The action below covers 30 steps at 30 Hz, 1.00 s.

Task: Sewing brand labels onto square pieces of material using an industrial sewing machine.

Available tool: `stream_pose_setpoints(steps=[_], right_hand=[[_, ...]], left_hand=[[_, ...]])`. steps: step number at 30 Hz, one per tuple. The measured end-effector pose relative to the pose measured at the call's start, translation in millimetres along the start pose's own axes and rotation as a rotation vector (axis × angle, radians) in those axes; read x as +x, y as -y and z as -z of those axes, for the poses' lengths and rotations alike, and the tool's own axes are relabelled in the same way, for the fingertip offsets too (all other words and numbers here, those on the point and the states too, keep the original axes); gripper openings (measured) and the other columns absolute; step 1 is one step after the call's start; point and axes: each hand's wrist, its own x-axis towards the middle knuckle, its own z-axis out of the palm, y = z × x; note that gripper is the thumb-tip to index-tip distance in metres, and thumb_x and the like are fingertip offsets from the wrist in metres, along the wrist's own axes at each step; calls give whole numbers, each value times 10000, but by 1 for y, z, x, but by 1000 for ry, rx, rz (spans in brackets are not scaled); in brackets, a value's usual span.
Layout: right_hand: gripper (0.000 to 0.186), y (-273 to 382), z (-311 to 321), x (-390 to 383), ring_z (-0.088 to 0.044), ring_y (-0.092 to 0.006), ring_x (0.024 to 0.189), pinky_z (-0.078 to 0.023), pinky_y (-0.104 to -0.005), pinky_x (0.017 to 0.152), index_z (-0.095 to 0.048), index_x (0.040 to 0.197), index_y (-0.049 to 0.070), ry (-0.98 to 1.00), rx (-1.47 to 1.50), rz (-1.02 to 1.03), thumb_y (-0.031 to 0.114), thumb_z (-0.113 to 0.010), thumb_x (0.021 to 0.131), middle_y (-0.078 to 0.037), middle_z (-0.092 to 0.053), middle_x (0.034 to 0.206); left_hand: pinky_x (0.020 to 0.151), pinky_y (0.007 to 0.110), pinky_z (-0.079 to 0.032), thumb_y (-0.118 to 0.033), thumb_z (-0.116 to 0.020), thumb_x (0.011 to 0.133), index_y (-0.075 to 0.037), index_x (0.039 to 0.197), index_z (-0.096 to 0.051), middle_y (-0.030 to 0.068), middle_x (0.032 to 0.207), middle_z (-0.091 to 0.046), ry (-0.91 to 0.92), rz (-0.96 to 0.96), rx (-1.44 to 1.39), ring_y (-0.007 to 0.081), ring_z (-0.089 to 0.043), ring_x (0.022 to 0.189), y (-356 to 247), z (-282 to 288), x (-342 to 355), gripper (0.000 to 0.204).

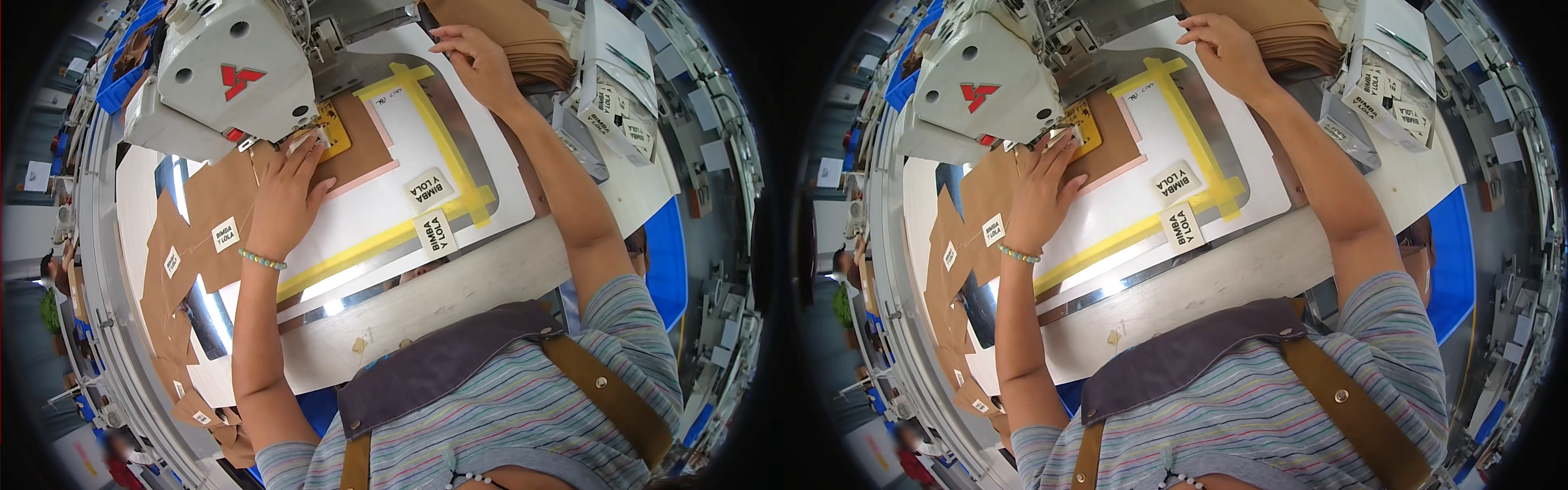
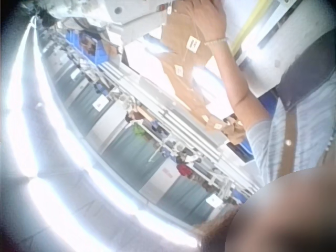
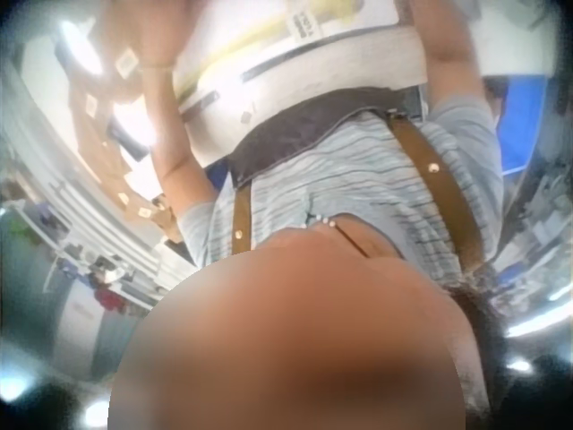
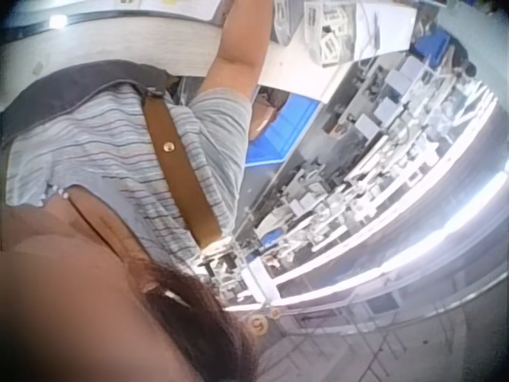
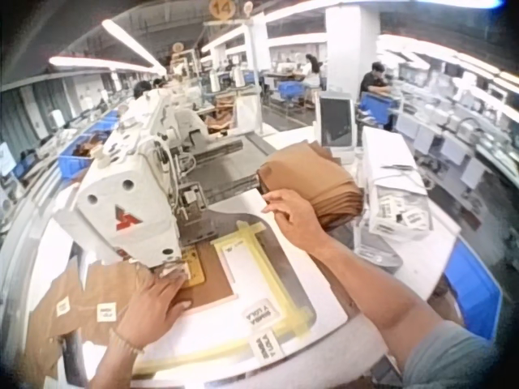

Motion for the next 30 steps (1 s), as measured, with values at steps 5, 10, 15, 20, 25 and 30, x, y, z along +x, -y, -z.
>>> stream_pose_setpoints(steps=[5, 10, 15, 20, 25, 30], right_hand=[[245, 3, -3, 0, -696, -194, 997, -548, -316, 808, -816, 1073, 75, 26, 6, -20, -30, -619, 971, -36, -745, 1308], [243, 1, -2, 0, -694, -190, 988, -542, -309, 804, -807, 1070, 66, 36, 15, 2, -40, -612, 971, -36, -745, 1307], [236, 1, -3, 1, -679, -183, 947, -537, -307, 793, -801, 1064, 60, 52, -3, 15, -43, -610, 969, -44, -744, 1305], [283, 6, 0, 1, -703, -210, 1161, -550, -315, 992, -793, 1101, 16, 130, -10, -94, -96, -569, 968, -80, -737, 1323], [276, 5, 1, -1, -702, -208, 1168, -546, -314, 998, -790, 1100, 13, 141, 8, -108, -93, -571, 970, -78, -736, 1324], [235, 3, -1, -6, -651, -151, 820, -534, -290, 755, -795, 1075, 54, 90, 11, -4, -50, -614, 967, -55, -747, 1296]], left_hand=[[1215, 488, -434, -216, -754, 989, 2, 1410, -673, 143, 1536, -625, -20, 16, -100, 412, -517, 1459, 13, -7, 1, 481], [1179, 475, -454, -204, -767, 979, -25, 1351, -719, 121, 1510, -654, -39, -20, -147, 365, -558, 1436, 16, -2, 3, 415], [1229, 460, -438, -160, -770, 980, -38, 1373, -718, 100, 1554, -629, 14, 28, -168, 368, -496, 1512, 18, 1, 4, 414], [1227, 462, -442, -152, -770, 980, -33, 1366, -722, 104, 1550, -635, 1, 35, -198, 368, -502, 1509, 18, 0, 2, 407], [1215, 449, -455, -140, -763, 985, -24, 1361, -721, 114, 1543, -640, -2, 12, -206, 370, -512, 1501, 20, -2, 4, 396], [1165, 449, -477, -162, -753, 997, -40, 1366, -722, 126, 1520, -654, -11, 77, -200, 399, -563, 1426, 22, -7, 3, 390]])
